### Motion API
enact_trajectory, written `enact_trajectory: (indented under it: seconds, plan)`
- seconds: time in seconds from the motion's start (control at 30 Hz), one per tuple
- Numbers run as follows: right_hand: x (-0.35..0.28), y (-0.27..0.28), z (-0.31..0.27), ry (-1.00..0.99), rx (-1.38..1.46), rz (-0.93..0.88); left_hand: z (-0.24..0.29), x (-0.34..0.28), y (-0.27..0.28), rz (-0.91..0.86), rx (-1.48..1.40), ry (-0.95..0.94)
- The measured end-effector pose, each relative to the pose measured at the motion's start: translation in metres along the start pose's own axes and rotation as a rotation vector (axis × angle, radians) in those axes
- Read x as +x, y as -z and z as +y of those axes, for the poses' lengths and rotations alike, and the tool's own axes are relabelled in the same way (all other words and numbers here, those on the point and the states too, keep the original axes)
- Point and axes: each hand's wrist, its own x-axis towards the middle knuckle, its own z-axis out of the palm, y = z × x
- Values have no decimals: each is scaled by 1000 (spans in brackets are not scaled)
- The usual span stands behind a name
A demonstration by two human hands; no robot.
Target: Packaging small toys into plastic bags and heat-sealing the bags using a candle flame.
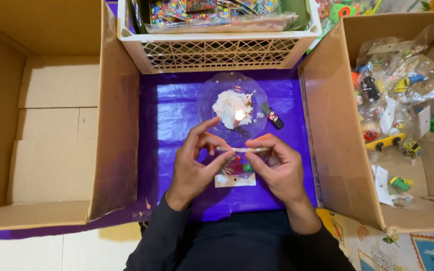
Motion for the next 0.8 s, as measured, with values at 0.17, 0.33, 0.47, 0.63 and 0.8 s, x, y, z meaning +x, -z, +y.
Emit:
enact_trajectory:
  seconds: [0.17, 0.33, 0.47, 0.63, 0.8]
  plan:
    - [-5, -2, -9, -6, -2, -20, 5, -3, 4, 16, -47, 38]
    - [-2, 0, -9, 31, -11, -26, 9, 0, 1, -52, -62, 49]
    - [0, -1, -12, 61, -31, -46, 10, -1, -1, -65, -28, 54]
    - [2, -2, -10, 59, -66, -42, 10, 1, 1, -90, -21, 66]
    - [4, -5, -10, 80, -180, -28, 6, -2, -1, -17, 1, 22]
